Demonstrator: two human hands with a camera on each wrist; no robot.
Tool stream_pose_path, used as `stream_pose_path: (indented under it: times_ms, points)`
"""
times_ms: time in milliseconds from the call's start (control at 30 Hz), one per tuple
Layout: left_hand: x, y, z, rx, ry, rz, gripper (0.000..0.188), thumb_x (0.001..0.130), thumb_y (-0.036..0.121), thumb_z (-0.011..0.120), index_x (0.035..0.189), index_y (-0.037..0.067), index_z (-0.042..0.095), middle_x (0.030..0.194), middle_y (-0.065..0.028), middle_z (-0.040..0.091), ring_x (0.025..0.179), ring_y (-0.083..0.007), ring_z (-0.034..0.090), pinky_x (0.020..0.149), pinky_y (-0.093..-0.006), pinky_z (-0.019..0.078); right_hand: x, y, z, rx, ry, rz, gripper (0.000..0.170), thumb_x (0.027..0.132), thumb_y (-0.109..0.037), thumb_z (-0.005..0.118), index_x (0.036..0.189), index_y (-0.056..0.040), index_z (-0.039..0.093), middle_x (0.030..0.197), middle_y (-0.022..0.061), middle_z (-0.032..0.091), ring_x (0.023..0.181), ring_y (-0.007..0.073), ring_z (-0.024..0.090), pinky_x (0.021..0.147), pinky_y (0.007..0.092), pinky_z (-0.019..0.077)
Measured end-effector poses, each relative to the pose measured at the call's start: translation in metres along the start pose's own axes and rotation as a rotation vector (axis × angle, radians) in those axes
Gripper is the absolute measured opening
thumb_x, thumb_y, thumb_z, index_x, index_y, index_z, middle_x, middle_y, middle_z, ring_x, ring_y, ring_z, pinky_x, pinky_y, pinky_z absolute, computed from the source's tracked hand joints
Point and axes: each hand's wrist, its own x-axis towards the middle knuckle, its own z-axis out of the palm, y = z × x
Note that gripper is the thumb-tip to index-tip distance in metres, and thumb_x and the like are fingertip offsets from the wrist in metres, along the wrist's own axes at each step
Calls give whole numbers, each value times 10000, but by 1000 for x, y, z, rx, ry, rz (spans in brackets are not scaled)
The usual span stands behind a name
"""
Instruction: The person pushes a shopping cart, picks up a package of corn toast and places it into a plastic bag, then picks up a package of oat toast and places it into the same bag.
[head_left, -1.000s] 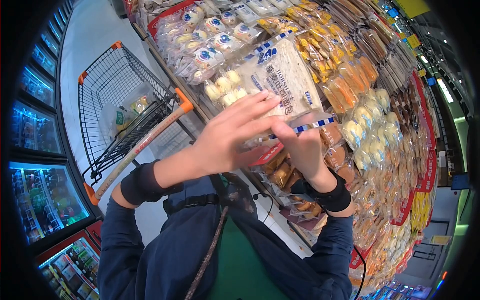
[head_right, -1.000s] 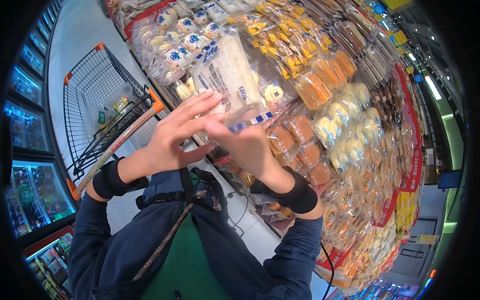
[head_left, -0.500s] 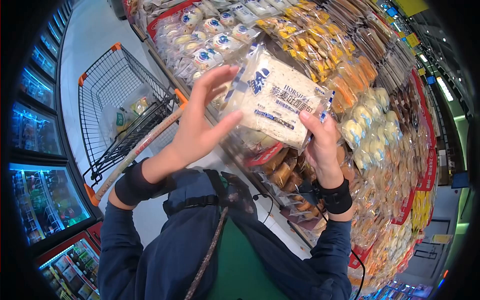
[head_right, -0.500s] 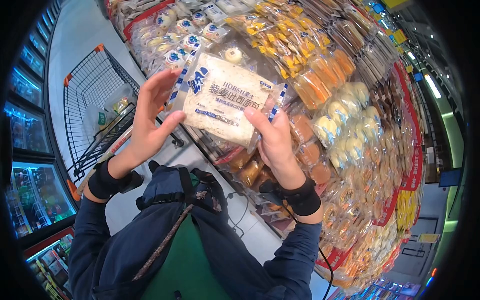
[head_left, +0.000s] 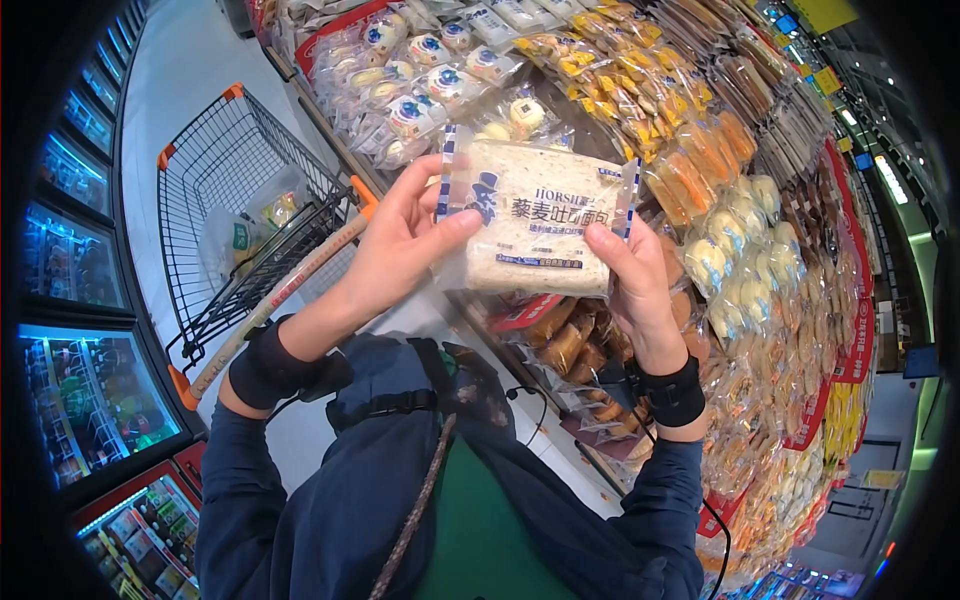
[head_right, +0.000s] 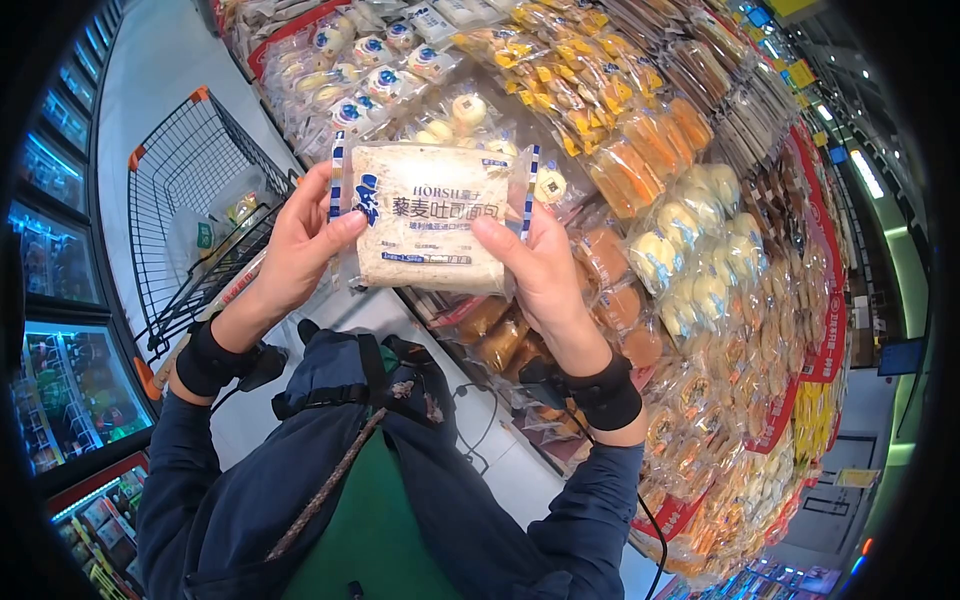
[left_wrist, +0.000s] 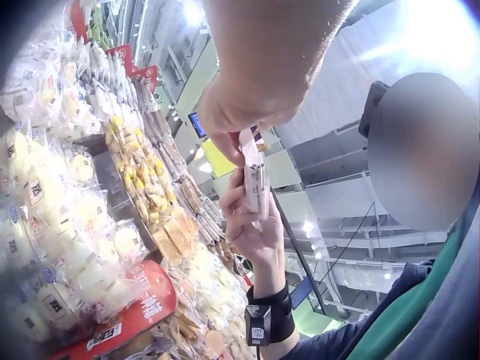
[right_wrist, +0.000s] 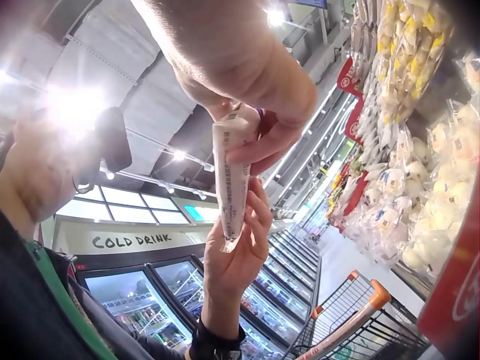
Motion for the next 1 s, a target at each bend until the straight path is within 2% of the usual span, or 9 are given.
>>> stream_pose_path:
  times_ms: [300, 367, 567, 767, 1000]
  points:
    - [2, -4, -4, 42, 66, 20, 459, 862, 63, 532, 1267, 9, 324, 1169, -88, 498, 1067, -146, 491, 908, -295, 398, 7, 5, -6, -58, -44, -31, 586, 760, 33, 610, 1282, 5, 346, 1222, 88, 487, 1129, 159, 463, 975, 299, 344]
    - [3, -6, -4, 32, 71, 49, 439, 858, 29, 527, 1251, 15, 332, 1131, -89, 513, 1028, -124, 502, 885, -274, 408, 7, 6, -6, -45, -40, -28, 587, 760, 41, 605, 1284, 6, 343, 1227, 86, 483, 1136, 159, 457, 978, 300, 340]
    - [6, -7, -2, 47, 83, 76, 440, 855, 11, 527, 1254, 14, 341, 1105, -77, 521, 1002, -106, 501, 861, -254, 409, 9, 9, -12, -35, -58, -54, 578, 761, 54, 597, 1279, 15, 344, 1213, 101, 496, 1115, 163, 480, 964, 294, 359]
    - [9, -8, -5, 33, 108, 73, 446, 854, 15, 531, 1260, 17, 346, 1099, -68, 524, 993, -99, 502, 852, -247, 409, 7, 9, -15, -10, -64, 16, 553, 760, 72, 588, 1264, 37, 361, 1167, 124, 536, 1063, 164, 524, 934, 284, 397]
    - [11, -8, -8, 13, 120, 30, 434, 860, 28, 528, 1255, 10, 348, 1085, -67, 540, 981, -102, 521, 853, -246, 422, 10, 7, -15, -14, -96, 24, 540, 755, 75, 591, 1248, 49, 373, 1168, 138, 533, 1075, 172, 520, 935, 295, 408]
